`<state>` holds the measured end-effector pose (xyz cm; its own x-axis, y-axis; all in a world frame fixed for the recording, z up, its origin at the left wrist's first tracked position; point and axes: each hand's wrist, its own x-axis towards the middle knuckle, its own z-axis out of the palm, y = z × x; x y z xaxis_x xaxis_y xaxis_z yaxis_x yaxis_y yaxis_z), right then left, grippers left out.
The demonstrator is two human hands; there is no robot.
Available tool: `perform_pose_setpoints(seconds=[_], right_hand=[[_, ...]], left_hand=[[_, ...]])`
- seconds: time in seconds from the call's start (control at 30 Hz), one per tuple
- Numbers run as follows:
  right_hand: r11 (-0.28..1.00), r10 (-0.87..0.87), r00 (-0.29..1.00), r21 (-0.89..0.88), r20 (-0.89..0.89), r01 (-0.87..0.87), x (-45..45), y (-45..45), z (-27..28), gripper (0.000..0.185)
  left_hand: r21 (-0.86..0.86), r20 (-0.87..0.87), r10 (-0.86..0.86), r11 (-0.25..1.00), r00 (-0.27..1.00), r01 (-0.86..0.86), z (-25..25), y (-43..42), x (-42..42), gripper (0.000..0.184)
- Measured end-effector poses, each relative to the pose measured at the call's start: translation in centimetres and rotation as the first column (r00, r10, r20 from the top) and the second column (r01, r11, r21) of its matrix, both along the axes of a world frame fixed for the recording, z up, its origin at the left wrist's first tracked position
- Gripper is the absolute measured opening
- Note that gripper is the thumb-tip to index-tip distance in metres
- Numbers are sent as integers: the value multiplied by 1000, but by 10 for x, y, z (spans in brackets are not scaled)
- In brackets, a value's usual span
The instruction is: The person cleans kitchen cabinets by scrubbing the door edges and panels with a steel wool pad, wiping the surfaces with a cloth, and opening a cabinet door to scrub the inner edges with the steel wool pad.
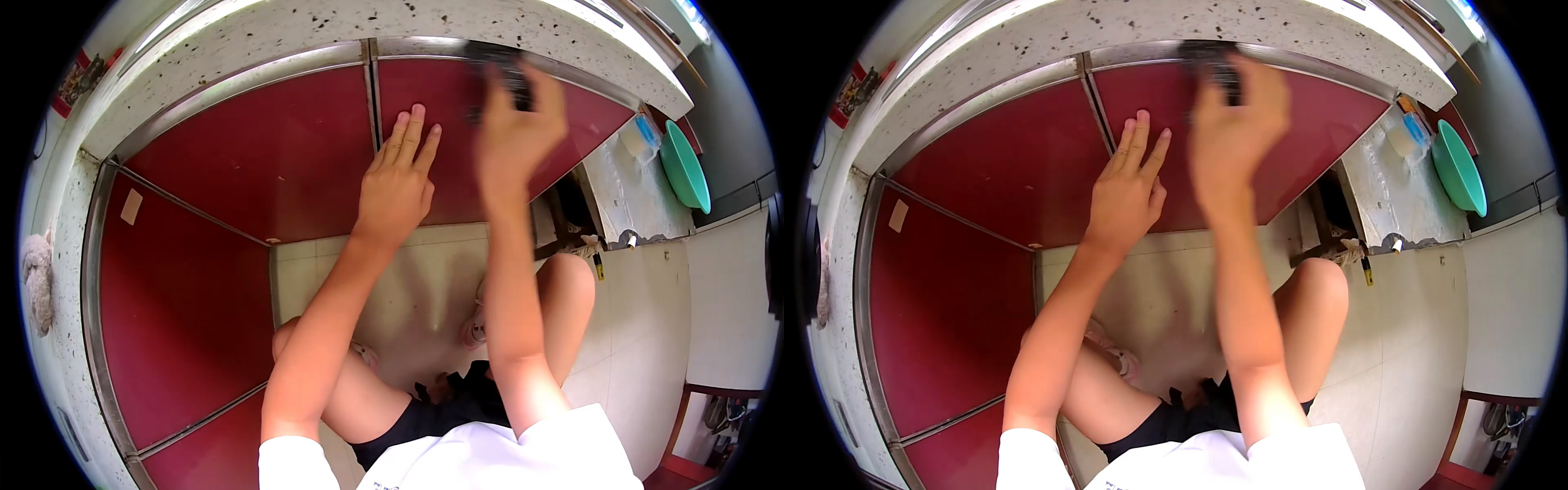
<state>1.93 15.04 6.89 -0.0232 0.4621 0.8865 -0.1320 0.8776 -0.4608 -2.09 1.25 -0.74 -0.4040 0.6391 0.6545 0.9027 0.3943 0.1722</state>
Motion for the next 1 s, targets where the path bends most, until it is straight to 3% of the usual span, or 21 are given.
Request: perform_pose_setpoints(seconds=[0.07,0.1,0.2,0.3,0.37,0.4,0.43,0.5,0.57,0.63,0.7,0.8,0.83,0.9,1.0], right_hand=[[968,56,998,-246,26,-48,15,4,9,20],[967,59,998,-249,31,-50,11,-3,10,20],[997,79,983,-34,168,-74,-16,-43,8,20],[990,80,974,99,210,-102,-21,-49,13,25],[986,30,977,152,213,-63,-7,-21,10,25],[997,20,956,66,294,-41,11,-14,20,25],[999,30,963,2,269,-32,21,-6,25,25],[1000,2,964,24,267,-9,15,10,17,24],[985,-19,969,169,246,-23,-3,-29,19,17],[988,40,934,125,355,-90,-21,-57,18,21],[965,13,974,254,224,-72,-30,-56,21,21],[979,-83,936,204,343,12,-2,-29,20,21],[978,-54,968,209,246,1,3,-18,22,21],[992,4,962,123,271,-39,4,-12,18,20],[971,-43,964,240,262,-22,-20,-51,12,19]], left_hand=[[-40,-20,-4,999,1000,3,1,-1,0,59],[-43,-16,-1,999,1000,0,1,0,1,59],[-1,43,-23,1000,999,23,0,1,1,61],[127,299,-102,990,949,66,-7,7,6,62],[-18,40,12,1000,999,-11,0,3,7,61],[-29,18,50,998,999,-49,-2,4,9,60],[-2,30,71,997,997,-71,-2,5,9,60],[10,-60,63,998,996,-63,-5,5,6,58],[-9,-60,86,996,994,-87,-9,3,5,59],[-3,75,43,999,996,-43,-8,1,3,56],[24,65,32,999,997,-33,-9,2,3,56],[42,49,29,999,998,-31,-12,7,10,57],[43,34,36,998,999,-37,-10,8,10,58],[44,15,57,997,998,-57,-7,5,7,59],[48,21,28,998,999,-29,-10,6,5,59]])
